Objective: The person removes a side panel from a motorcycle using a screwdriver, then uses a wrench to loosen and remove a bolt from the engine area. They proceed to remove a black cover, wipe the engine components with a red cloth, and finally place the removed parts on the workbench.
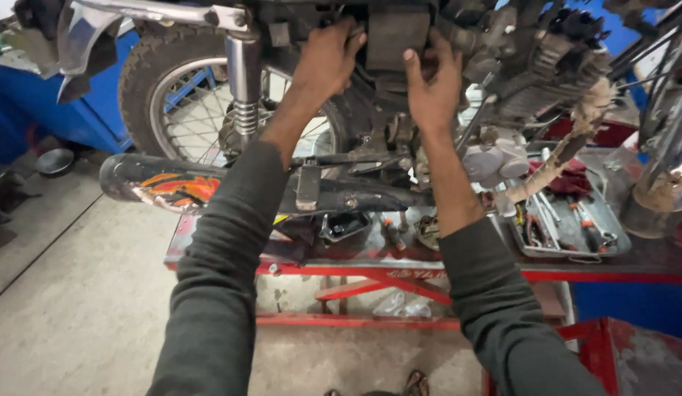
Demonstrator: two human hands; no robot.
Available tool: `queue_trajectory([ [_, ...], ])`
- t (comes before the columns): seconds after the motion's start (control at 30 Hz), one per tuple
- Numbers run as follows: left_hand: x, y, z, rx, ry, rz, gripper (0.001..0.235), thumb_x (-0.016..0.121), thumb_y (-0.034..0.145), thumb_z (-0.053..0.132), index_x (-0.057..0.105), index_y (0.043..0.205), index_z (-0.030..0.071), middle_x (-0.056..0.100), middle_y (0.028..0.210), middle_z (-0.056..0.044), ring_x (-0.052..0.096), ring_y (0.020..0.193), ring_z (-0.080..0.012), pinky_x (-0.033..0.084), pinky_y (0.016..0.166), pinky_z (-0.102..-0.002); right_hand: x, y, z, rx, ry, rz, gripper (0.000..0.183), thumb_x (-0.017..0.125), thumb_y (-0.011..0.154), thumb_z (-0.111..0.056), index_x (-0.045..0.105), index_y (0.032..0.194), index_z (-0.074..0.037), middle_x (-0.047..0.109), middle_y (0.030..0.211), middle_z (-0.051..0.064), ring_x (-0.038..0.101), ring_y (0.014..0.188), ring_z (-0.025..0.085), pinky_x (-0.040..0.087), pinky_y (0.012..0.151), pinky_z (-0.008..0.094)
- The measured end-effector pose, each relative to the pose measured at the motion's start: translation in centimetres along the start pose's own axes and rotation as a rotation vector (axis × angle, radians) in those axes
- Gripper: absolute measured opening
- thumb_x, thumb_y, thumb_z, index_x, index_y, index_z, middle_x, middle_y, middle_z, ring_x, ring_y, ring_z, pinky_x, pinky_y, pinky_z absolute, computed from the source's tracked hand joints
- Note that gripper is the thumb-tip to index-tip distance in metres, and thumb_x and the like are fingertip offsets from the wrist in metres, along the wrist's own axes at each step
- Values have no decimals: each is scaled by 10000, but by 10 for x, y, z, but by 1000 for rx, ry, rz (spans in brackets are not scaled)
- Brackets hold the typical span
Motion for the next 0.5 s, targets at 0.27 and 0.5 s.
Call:
queue_trajectory([
  [0.27,0,-1,-14,69,86,1,444,312,1041,457,546,1020,80,659,721,-251,704,603,-397,478,613,-470,-4,-8,9,216,46,59,410,614,941,-466,693,1154,-125,625,1123,127,469,1150,293,398,1002,435],
  [0.5,-2,-11,3,1,-14,22,636,322,952,642,570,1072,69,685,769,-193,770,576,-256,449,472,-348,-12,-20,-13,17,77,114,318,663,972,-364,667,1040,-53,492,1135,105,541,1122,277,447,983,397],
])
Point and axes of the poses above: each hand's wrist, its own y-axis towards the middle knuckle, its own x-axis out of the palm, z = x × y, the point moved 8 cm from there along y, towards the middle knuckle
